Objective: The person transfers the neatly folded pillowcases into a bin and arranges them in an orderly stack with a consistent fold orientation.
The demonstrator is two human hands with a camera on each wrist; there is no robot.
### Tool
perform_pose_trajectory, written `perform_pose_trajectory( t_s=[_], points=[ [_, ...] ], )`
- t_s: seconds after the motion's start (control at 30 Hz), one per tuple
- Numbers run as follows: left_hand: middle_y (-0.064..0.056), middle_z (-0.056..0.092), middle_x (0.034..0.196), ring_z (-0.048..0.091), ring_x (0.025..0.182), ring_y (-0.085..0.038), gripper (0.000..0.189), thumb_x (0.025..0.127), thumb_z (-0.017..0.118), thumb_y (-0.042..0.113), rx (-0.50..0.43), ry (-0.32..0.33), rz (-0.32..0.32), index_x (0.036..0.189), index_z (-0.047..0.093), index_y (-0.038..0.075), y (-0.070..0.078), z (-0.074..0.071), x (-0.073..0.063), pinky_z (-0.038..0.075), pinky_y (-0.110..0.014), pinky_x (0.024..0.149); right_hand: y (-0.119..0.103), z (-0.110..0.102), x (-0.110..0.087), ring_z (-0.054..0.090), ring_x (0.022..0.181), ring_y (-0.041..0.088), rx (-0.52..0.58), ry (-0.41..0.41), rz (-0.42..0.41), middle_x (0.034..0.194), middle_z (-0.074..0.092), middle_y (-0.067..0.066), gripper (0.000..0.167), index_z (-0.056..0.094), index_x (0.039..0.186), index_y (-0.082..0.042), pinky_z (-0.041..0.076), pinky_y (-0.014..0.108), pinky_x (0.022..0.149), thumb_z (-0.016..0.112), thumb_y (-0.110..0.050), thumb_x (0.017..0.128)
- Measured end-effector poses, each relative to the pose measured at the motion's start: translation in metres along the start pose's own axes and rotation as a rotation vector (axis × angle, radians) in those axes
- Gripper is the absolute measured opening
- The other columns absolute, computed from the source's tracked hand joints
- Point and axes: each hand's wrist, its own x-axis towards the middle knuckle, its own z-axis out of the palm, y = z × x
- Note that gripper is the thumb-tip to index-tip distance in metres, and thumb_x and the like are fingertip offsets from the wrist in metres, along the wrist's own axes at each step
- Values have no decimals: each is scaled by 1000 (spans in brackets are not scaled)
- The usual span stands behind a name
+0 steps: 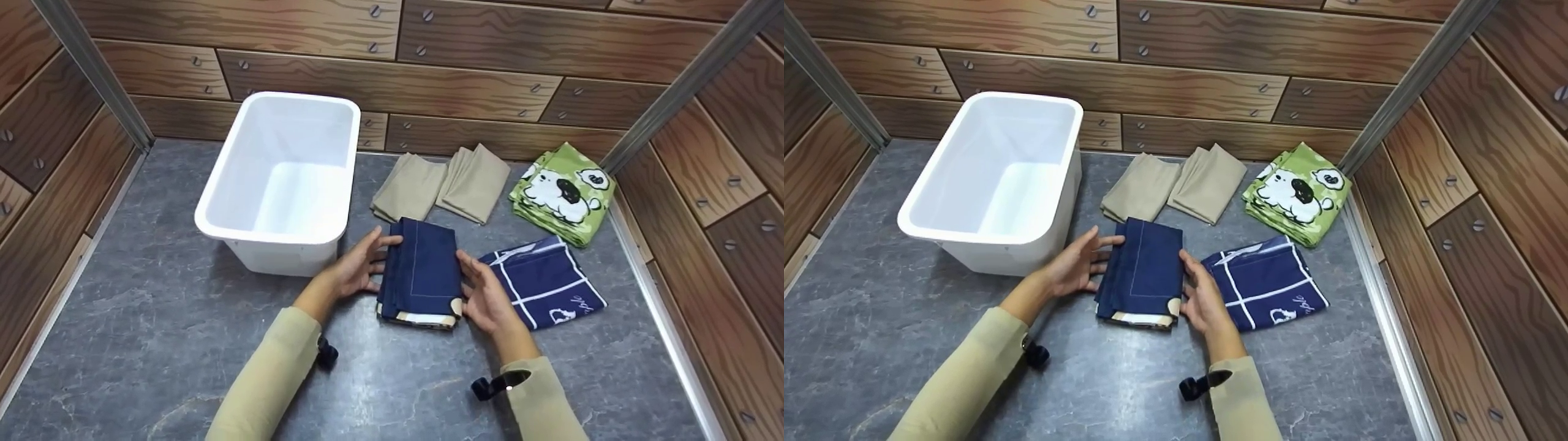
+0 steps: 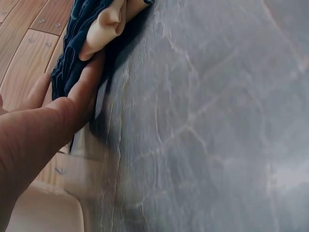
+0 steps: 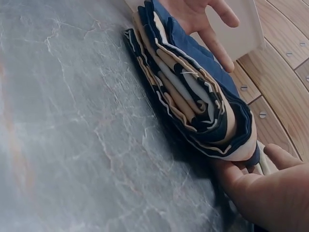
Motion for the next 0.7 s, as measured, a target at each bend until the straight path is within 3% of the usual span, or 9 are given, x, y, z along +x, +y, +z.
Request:
perform_pose_trajectory(
  t_s=[0.2, 0.47, 0.7],
  points=[
    [-10, 25, 162, 40, 140, -36, 78, 94, 24, 78, 23, -35, -27, 151, 43, 30, 3, 0, 0, 49, -58, 95, 3, -2, 2, 17, 149, 34, -17, -29, -12, 168, 3, 1, 57, 17, 161, -19, 32, 53, 110, 27, -36, 108],
    [-8, 32, 159, 38, 141, -33, 89, 91, 17, 82, -5, -32, -75, 152, 44, 23, 3, -1, -2, 46, -61, 98, 6, -4, 3, 13, 151, 34, -10, -40, -19, 168, 2, 2, 56, 18, 161, -22, 35, 52, 108, 29, -37, 108],
    [-10, 29, 159, 39, 139, -33, 92, 89, 17, 83, -32, -21, -88, 151, 43, 20, 1, 0, -3, 45, -62, 98, -1, -13, -1, 34, 141, 32, 121, -84, 41, 165, 13, 12, 56, 12, 160, -35, 42, 52, 103, 27, -45, 107]
  ],
)
